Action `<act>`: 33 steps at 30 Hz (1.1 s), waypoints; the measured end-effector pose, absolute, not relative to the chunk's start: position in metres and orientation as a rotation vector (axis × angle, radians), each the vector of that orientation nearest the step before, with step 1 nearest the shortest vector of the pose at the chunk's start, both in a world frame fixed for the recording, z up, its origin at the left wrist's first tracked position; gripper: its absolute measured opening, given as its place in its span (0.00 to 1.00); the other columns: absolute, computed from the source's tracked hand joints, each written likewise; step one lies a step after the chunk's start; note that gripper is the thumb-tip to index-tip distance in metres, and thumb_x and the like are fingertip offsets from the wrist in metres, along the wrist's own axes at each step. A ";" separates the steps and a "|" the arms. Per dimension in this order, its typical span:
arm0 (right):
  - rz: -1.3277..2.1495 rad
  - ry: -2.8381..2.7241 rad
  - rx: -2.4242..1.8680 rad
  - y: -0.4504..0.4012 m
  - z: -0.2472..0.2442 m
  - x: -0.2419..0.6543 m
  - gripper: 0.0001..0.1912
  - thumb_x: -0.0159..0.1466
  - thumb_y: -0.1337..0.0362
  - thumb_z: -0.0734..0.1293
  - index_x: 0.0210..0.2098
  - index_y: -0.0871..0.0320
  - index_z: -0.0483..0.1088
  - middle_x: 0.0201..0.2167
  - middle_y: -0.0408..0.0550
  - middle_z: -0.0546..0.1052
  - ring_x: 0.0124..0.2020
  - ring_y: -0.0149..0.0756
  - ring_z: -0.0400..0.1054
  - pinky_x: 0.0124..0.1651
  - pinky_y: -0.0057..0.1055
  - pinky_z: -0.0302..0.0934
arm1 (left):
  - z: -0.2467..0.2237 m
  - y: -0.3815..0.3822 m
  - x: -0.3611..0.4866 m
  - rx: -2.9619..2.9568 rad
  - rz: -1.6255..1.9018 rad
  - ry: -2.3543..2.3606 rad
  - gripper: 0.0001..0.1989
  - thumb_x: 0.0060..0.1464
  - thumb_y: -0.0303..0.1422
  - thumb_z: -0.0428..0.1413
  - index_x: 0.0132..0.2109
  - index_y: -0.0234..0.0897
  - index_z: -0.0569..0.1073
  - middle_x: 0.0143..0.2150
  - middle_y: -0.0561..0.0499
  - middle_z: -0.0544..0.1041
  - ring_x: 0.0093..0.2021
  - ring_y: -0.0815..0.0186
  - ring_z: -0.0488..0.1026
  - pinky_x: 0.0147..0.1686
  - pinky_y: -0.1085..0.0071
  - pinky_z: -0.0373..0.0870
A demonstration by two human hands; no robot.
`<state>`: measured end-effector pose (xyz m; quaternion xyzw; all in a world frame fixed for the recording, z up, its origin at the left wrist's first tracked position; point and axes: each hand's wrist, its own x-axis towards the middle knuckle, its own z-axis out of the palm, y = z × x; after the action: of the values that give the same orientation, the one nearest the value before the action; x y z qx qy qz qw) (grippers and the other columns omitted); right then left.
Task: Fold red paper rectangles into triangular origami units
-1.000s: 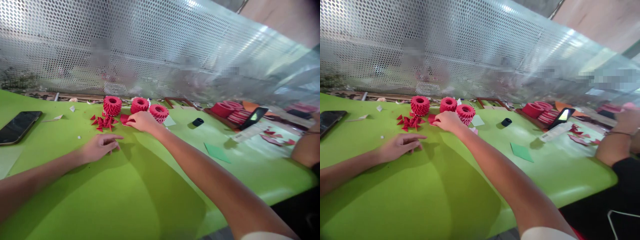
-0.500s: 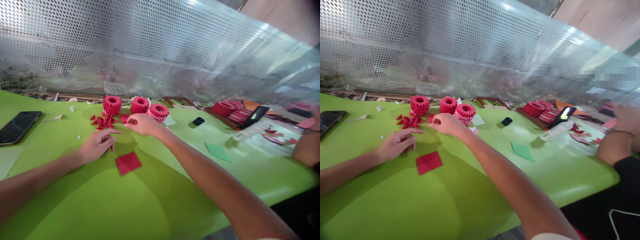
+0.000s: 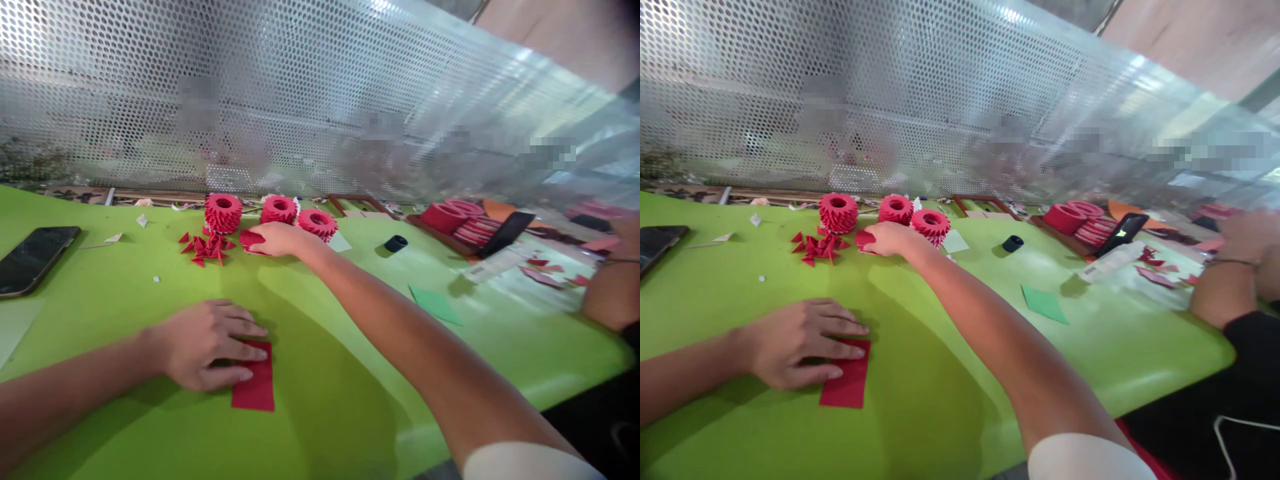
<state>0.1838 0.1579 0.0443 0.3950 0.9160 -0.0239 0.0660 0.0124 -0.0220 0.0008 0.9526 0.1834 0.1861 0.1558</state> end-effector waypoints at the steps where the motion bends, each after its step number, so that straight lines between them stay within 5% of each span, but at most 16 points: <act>1: -0.066 2.759 1.187 0.159 0.046 0.184 0.25 0.65 0.51 0.64 0.56 0.58 0.71 0.50 0.58 0.78 0.47 0.49 0.75 0.44 0.37 0.64 | 0.000 -0.020 0.011 2.727 0.538 0.539 0.16 0.61 0.36 0.55 0.53 0.38 0.79 0.55 0.42 0.78 0.54 0.53 0.76 0.59 0.54 0.68; 9: -0.084 2.689 1.210 0.161 0.063 0.178 0.39 0.61 0.47 0.67 0.67 0.57 0.60 0.60 0.58 0.72 0.55 0.55 0.70 0.49 0.41 0.65 | -0.001 -0.018 0.012 2.740 0.518 0.552 0.16 0.63 0.36 0.52 0.51 0.35 0.79 0.56 0.42 0.78 0.53 0.56 0.76 0.60 0.56 0.67; 14: -0.123 2.595 1.135 0.162 0.069 0.168 0.46 0.54 0.57 0.72 0.69 0.44 0.54 0.68 0.49 0.61 0.57 0.53 0.68 0.46 0.39 0.66 | -0.001 -0.017 0.012 2.731 0.532 0.552 0.16 0.63 0.36 0.52 0.51 0.35 0.80 0.55 0.42 0.78 0.54 0.55 0.76 0.59 0.56 0.69; 21: -0.114 2.504 1.129 0.167 0.074 0.161 0.47 0.51 0.60 0.73 0.68 0.42 0.56 0.63 0.47 0.69 0.48 0.50 0.73 0.41 0.36 0.66 | -0.004 -0.015 0.010 2.732 0.575 0.535 0.15 0.62 0.34 0.53 0.52 0.38 0.79 0.55 0.44 0.78 0.53 0.55 0.76 0.58 0.56 0.69; 33: -0.025 2.413 1.044 0.161 0.079 0.152 0.44 0.53 0.63 0.69 0.68 0.44 0.56 0.63 0.52 0.68 0.50 0.55 0.72 0.43 0.41 0.66 | -0.010 -0.012 0.009 2.793 0.614 0.527 0.13 0.61 0.34 0.55 0.51 0.39 0.79 0.54 0.45 0.79 0.51 0.56 0.77 0.54 0.57 0.70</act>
<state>0.1521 0.1615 0.0786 0.3840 0.8878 -0.0091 0.2537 0.0089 -0.0124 -0.0101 0.9540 0.1801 0.2097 0.1164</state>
